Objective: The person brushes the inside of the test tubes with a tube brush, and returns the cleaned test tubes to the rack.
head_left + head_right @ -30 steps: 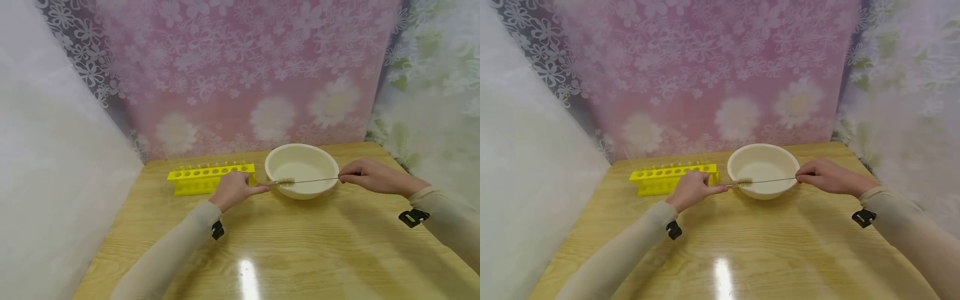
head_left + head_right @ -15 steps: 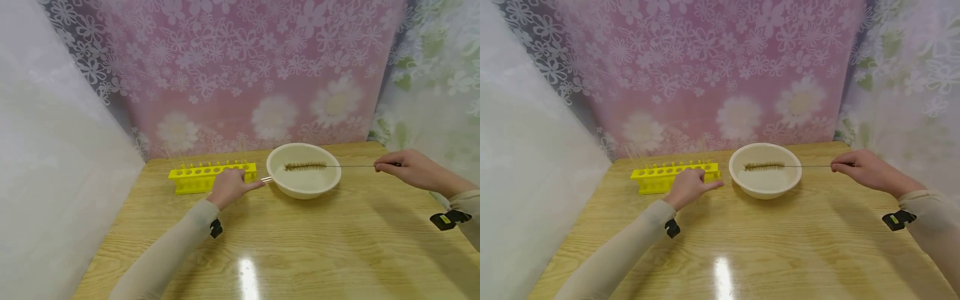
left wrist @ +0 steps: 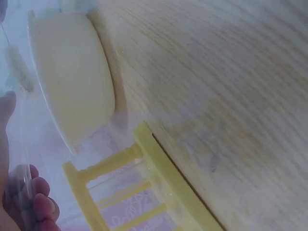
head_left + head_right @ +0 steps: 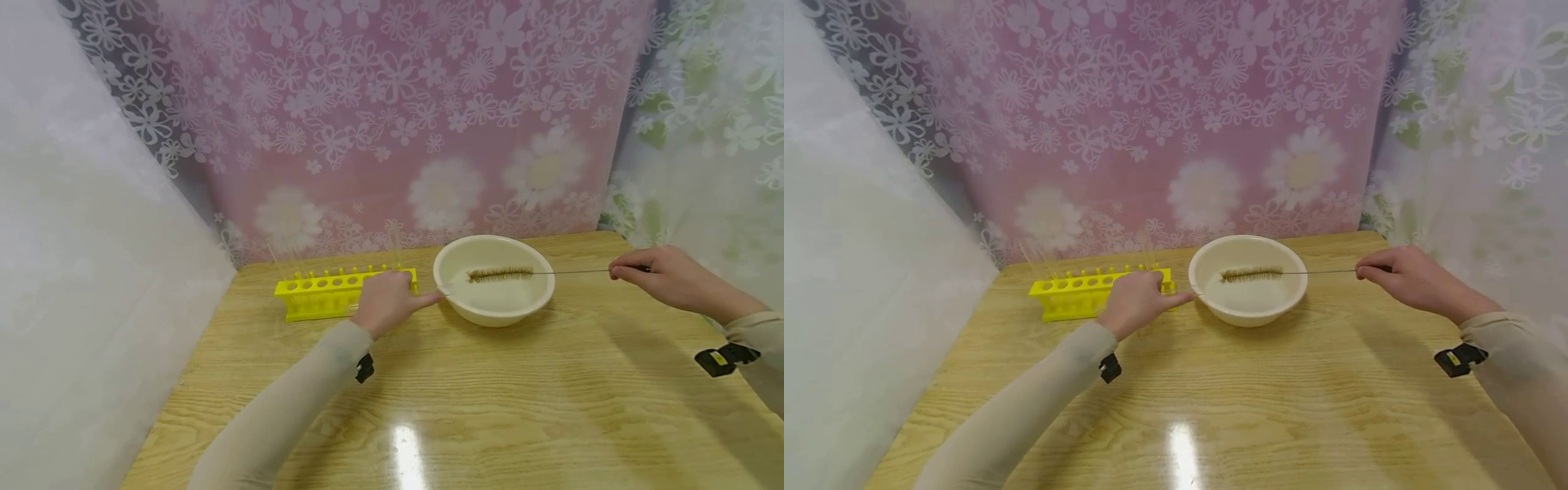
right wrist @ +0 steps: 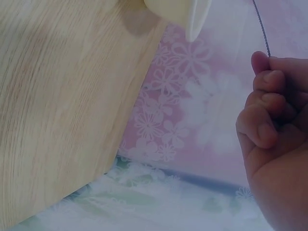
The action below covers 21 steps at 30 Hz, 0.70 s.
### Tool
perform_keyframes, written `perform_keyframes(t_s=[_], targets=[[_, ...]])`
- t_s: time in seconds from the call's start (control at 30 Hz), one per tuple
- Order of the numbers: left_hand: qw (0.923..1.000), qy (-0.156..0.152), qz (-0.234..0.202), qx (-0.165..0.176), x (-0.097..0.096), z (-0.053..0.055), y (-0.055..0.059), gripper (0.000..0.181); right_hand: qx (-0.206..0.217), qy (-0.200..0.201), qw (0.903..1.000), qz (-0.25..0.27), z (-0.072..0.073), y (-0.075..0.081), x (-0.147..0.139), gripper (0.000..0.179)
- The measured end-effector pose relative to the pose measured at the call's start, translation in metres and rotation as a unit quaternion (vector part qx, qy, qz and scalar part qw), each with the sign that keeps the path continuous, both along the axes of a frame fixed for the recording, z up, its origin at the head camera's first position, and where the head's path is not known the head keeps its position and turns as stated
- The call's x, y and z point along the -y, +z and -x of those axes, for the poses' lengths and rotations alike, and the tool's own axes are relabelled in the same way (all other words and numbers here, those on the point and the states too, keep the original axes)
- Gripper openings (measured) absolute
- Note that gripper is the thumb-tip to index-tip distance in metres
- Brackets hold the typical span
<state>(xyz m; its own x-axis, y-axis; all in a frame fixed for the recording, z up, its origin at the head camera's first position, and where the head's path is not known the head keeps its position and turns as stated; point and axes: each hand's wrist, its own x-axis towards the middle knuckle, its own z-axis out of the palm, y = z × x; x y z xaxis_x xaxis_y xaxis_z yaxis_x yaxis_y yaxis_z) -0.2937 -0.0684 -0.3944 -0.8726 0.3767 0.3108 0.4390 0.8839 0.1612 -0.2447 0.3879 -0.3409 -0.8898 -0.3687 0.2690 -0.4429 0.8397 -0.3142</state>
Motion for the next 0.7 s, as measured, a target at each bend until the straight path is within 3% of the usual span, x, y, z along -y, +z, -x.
perform_keyframes(t_s=[0.43,0.7], targets=[[0.9975,-0.016,0.065,-0.019,-0.015,0.002,0.013,0.067,-0.007,0.0,1.0,0.0,0.002,-0.005,-0.005,0.019],[0.9906,-0.045,0.113,-0.063,-0.022,0.004,0.019,0.062,-0.019,0.001,0.9998,0.001,0.001,-0.006,-0.004,0.019]])
